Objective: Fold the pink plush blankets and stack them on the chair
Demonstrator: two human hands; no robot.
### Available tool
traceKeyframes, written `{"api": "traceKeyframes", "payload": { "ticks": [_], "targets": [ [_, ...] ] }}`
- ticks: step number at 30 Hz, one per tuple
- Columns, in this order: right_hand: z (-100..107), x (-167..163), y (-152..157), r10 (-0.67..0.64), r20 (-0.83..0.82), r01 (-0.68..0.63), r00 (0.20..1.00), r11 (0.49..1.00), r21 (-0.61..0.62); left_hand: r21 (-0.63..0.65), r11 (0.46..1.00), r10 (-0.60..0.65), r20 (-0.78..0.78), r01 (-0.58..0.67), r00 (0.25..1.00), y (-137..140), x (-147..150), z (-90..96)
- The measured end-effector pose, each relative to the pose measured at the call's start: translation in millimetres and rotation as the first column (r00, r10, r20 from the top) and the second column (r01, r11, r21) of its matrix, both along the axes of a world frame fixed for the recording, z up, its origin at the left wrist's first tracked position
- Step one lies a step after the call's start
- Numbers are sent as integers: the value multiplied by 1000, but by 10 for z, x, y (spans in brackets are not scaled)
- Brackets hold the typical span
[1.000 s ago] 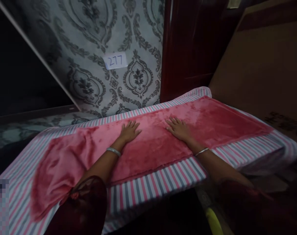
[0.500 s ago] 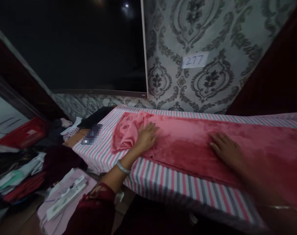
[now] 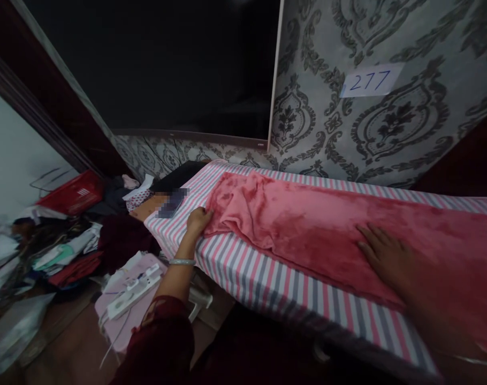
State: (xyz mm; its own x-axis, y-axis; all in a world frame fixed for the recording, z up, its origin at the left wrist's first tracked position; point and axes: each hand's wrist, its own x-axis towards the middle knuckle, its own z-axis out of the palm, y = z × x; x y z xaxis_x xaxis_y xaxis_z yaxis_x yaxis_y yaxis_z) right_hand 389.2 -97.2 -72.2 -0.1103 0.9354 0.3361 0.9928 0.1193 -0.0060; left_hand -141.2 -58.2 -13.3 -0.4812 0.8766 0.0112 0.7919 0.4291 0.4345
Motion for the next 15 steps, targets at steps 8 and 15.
{"api": "traceKeyframes", "payload": {
  "ticks": [8, 15],
  "targets": [
    [20, -53, -12, -45, -23, 45, 999, 999, 7, 91, 993, -76, -7, 76, 997, 118, 159, -8],
    [-37, -9, 10, -38, -35, 38, 999, 999, 13, 139, 983, -111, -71, 120, 991, 244, -326, 495]
  ]
}}
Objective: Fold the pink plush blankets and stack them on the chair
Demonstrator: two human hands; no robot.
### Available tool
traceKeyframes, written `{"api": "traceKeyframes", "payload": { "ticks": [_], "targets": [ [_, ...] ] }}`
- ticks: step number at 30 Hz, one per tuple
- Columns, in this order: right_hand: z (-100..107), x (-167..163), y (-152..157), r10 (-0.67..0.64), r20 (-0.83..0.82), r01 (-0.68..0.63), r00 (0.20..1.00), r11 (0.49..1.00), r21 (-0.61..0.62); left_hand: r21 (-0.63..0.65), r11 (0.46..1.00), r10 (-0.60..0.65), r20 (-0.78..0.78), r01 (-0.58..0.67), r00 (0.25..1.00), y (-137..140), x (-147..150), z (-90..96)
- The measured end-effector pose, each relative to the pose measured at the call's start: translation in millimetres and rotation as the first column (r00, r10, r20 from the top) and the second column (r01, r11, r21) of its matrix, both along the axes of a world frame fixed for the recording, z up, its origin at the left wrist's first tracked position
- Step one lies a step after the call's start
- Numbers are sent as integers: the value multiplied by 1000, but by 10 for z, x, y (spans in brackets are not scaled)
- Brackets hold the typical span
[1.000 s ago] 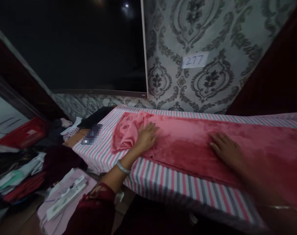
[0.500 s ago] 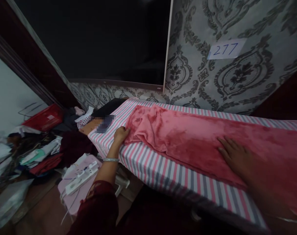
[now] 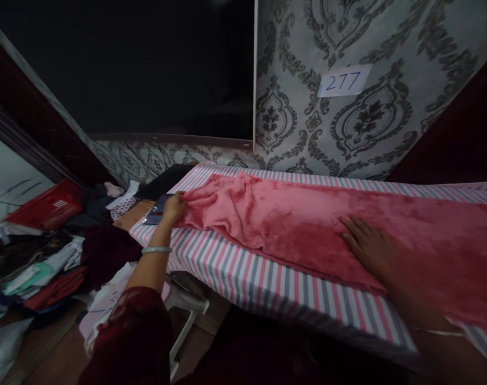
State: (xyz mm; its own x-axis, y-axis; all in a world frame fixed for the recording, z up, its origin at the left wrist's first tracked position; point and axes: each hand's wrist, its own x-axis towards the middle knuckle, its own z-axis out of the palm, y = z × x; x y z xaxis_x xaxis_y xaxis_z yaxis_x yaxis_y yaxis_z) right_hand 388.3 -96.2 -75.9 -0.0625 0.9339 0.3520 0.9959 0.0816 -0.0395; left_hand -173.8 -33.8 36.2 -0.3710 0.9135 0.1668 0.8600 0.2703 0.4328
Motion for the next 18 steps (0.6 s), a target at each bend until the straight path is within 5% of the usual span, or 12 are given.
{"api": "traceKeyframes", "payload": {
  "ticks": [3, 6, 13, 18],
  "targets": [
    [-6, 3, 3, 2, -16, -2, 1000, 1000, -2, -40, 999, -22, -22, 21, 1000, 91, -285, 275],
    [-20, 9, 15, -4, -27, 4, 1000, 1000, -6, -85, 996, -20, -39, 17, 999, 130, -420, 361],
    [-54, 40, 34, 19, -3, -19, 1000, 1000, 9, -174, 983, -73, -83, 58, 994, 47, -340, 86],
    [-76, 47, 27, 18, 26, -18, 999, 1000, -3, -234, 970, -103, -145, 67, 984, 65, -321, 57]
  ]
}}
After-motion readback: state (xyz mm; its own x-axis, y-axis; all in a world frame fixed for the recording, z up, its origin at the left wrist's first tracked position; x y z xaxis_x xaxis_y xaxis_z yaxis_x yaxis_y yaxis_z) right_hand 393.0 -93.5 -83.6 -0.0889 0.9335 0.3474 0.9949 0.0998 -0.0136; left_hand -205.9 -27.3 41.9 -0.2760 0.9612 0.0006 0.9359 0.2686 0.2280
